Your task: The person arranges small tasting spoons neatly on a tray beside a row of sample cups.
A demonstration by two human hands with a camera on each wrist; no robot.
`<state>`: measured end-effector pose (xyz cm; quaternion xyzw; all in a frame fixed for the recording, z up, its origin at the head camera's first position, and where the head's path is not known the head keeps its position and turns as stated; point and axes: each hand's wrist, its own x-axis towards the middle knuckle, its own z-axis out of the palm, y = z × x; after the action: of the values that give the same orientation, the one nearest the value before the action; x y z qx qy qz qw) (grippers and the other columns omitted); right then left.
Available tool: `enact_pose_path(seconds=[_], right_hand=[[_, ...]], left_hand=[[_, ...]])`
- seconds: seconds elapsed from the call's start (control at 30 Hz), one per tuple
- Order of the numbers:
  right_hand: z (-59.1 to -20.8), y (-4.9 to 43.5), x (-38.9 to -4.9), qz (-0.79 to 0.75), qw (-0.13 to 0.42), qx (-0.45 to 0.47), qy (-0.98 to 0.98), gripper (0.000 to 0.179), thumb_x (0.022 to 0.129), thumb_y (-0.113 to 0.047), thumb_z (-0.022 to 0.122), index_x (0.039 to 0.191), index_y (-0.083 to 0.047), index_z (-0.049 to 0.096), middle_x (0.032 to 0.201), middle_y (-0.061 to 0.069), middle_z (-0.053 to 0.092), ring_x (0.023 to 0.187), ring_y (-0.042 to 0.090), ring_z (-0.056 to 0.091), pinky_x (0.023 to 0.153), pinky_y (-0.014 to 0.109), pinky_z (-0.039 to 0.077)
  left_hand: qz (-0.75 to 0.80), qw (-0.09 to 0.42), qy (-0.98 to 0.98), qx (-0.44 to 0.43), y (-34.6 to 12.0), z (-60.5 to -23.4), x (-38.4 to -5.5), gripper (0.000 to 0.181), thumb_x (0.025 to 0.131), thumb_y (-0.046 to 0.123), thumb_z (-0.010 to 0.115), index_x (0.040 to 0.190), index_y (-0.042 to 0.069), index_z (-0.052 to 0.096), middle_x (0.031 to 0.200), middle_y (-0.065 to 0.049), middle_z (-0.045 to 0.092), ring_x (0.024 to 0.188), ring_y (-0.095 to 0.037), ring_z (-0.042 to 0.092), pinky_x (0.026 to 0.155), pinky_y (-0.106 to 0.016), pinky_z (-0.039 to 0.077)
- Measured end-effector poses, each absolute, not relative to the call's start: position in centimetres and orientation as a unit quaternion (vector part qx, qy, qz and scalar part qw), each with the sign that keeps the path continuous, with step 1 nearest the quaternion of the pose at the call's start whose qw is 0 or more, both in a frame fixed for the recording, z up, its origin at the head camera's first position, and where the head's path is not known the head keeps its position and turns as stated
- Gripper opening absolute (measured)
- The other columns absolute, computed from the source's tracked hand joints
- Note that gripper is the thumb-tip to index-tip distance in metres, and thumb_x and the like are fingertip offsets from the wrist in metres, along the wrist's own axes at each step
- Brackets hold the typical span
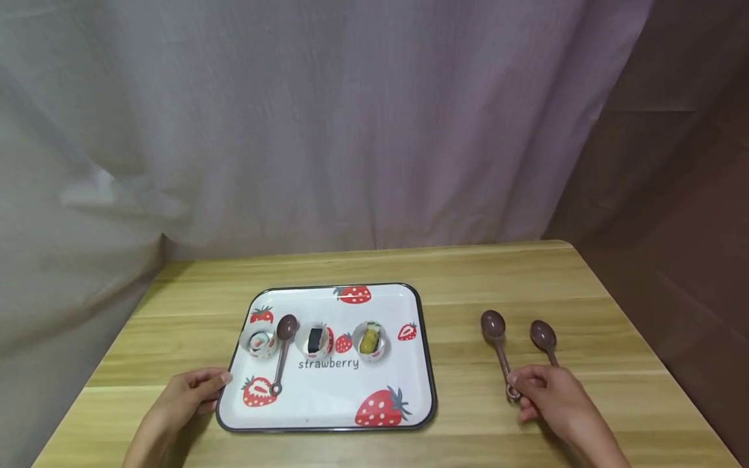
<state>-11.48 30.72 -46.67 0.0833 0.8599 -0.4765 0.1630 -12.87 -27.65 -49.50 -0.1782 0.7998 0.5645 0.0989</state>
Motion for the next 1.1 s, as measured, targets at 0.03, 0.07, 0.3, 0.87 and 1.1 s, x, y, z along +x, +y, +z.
enact_pose_path(seconds=[0.03,0.07,0.3,0.87,1.1], right_hand=[[-46.6,30.8,-11.4,-0.484,0.161,0.079,0.857,0.034,0.111,-0.008,0.051,0.128,0.021,0.058,0.092,0.006,0.067,0.072,0.017,0.069,0.067,0.029,0.062],[-46.6,30.8,-11.3,-0.492,0.159,0.075,0.853,0.034,0.112,-0.008,0.051,0.128,0.021,0.057,0.093,0.006,0.067,0.073,0.017,0.070,0.068,0.029,0.062],[-46.2,30.3,-10.7,-0.532,0.144,0.063,0.832,0.034,0.112,-0.005,0.050,0.128,0.025,0.056,0.095,0.005,0.069,0.073,0.014,0.070,0.070,0.030,0.064],[-44.3,24.9,-8.1,-0.552,0.059,0.044,0.831,0.025,0.108,0.002,0.053,0.123,0.022,0.056,0.093,0.013,0.070,0.070,0.016,0.073,0.068,0.031,0.065],[-43.9,22.8,-7.3,-0.577,0.021,0.019,0.816,0.022,0.107,0.002,0.056,0.120,0.019,0.059,0.093,0.012,0.070,0.070,0.017,0.073,0.067,0.032,0.065]], left_hand=[[0.564,0.099,0.800,-0.177,-27.7,-49.5,-12.9,0.036,0.104,0.012,0.067,0.127,-0.015,0.065,0.104,-0.011,0.076,0.088,-0.015,0.069,0.071,-0.026,0.062],[0.563,0.098,0.801,-0.177,-27.7,-49.4,-12.9,0.037,0.104,0.012,0.067,0.128,-0.015,0.065,0.104,-0.011,0.076,0.088,-0.014,0.069,0.071,-0.025,0.062],[0.567,0.100,0.799,-0.172,-27.9,-49.3,-13.0,0.037,0.105,0.012,0.066,0.129,-0.016,0.064,0.102,-0.009,0.076,0.086,-0.013,0.067,0.070,-0.024,0.061],[0.564,0.102,0.801,-0.173,-27.7,-49.6,-13.0,0.037,0.104,0.012,0.066,0.128,-0.017,0.064,0.107,-0.013,0.076,0.089,-0.013,0.069,0.071,-0.025,0.061],[0.563,0.111,0.799,-0.180,-27.8,-49.7,-13.0,0.039,0.104,0.014,0.066,0.130,-0.015,0.064,0.108,-0.012,0.076,0.091,-0.014,0.069,0.072,-0.025,0.061]])
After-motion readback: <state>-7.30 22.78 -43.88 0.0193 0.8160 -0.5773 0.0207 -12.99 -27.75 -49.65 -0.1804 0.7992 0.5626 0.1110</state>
